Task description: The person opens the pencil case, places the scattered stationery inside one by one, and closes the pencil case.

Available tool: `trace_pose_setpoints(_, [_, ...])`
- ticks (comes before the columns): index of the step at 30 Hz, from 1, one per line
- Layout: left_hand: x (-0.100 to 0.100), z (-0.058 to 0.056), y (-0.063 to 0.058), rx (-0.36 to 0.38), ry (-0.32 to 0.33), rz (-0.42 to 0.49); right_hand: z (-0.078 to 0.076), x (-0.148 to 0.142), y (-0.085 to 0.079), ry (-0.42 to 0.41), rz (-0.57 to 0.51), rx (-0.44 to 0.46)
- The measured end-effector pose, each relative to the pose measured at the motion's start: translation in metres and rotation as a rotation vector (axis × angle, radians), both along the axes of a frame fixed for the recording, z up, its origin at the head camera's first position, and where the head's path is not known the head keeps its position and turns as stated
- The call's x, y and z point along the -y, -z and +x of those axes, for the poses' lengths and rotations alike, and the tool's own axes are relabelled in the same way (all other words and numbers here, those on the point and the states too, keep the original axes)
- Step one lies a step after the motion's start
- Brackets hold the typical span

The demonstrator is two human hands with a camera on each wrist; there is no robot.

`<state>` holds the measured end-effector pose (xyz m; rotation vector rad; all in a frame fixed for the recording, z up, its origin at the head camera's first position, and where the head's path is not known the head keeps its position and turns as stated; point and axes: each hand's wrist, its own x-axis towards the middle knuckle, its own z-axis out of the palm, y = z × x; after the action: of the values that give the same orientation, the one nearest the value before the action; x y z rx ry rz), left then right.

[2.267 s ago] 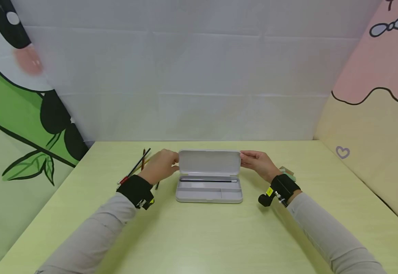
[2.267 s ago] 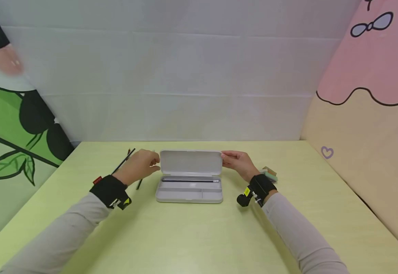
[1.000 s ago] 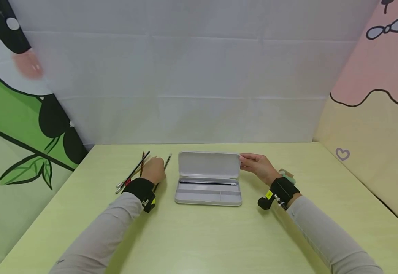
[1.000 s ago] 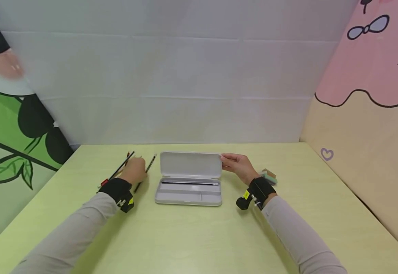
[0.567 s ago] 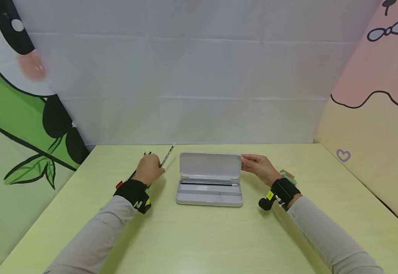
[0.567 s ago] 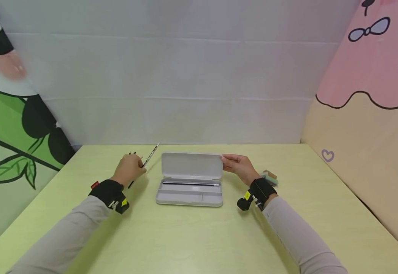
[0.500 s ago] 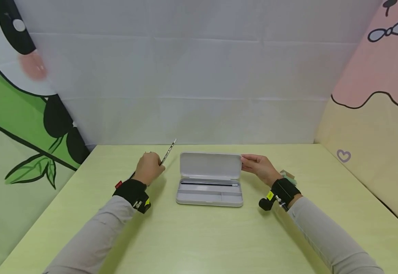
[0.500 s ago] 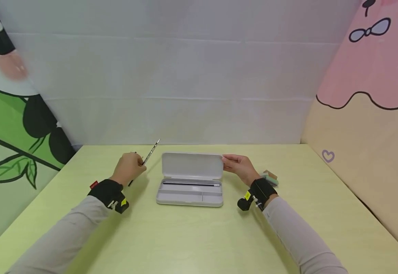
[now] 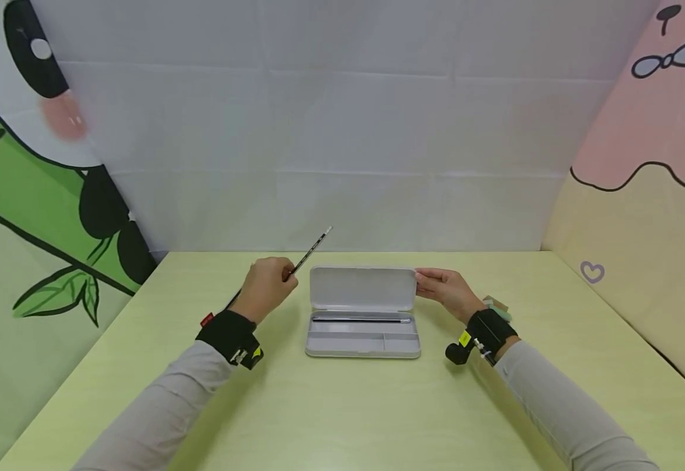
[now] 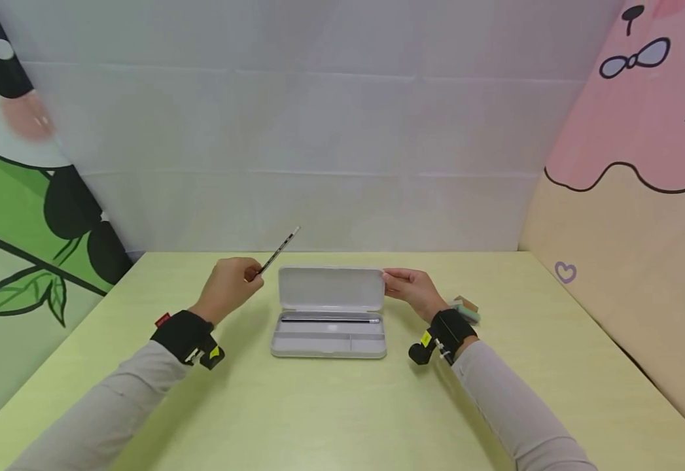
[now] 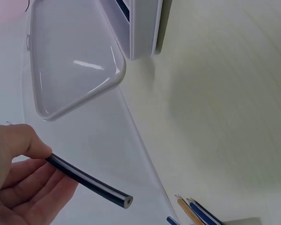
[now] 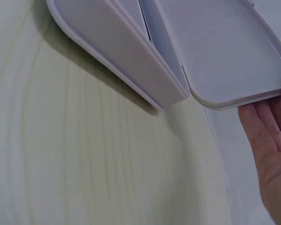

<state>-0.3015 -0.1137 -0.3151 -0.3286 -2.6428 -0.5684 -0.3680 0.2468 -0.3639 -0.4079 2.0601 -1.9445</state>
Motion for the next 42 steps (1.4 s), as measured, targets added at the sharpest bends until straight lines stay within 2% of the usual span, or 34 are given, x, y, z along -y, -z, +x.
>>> trace_pose_setpoints(6, [-0.010, 0.005, -0.005, -0.018, 0.050, 0.001, 0.000, 0.000, 0.001, -0.003, -0.012, -0.001])
trace_pose_setpoints(16, [-0.027, 0.006, -0.009, -0.031, 0.255, -0.007, -0.002, -0.001, 0.000, -0.003, -0.006, -0.018])
trace_pose_setpoints(21, [-0.034, 0.005, -0.006, -0.028, 0.300, -0.019, -0.002, -0.001, -0.001, -0.001, 0.011, -0.017])
trace_pose_setpoints(30, [-0.046, 0.010, -0.005, 0.011, 0.349, 0.019, 0.001, 0.000, -0.001, 0.010, 0.010, -0.002])
trace_pose_setpoints(42, [-0.054, 0.003, 0.005, 0.048, 0.428, -0.006, -0.001, -0.001, 0.002, 0.008, 0.020, -0.017])
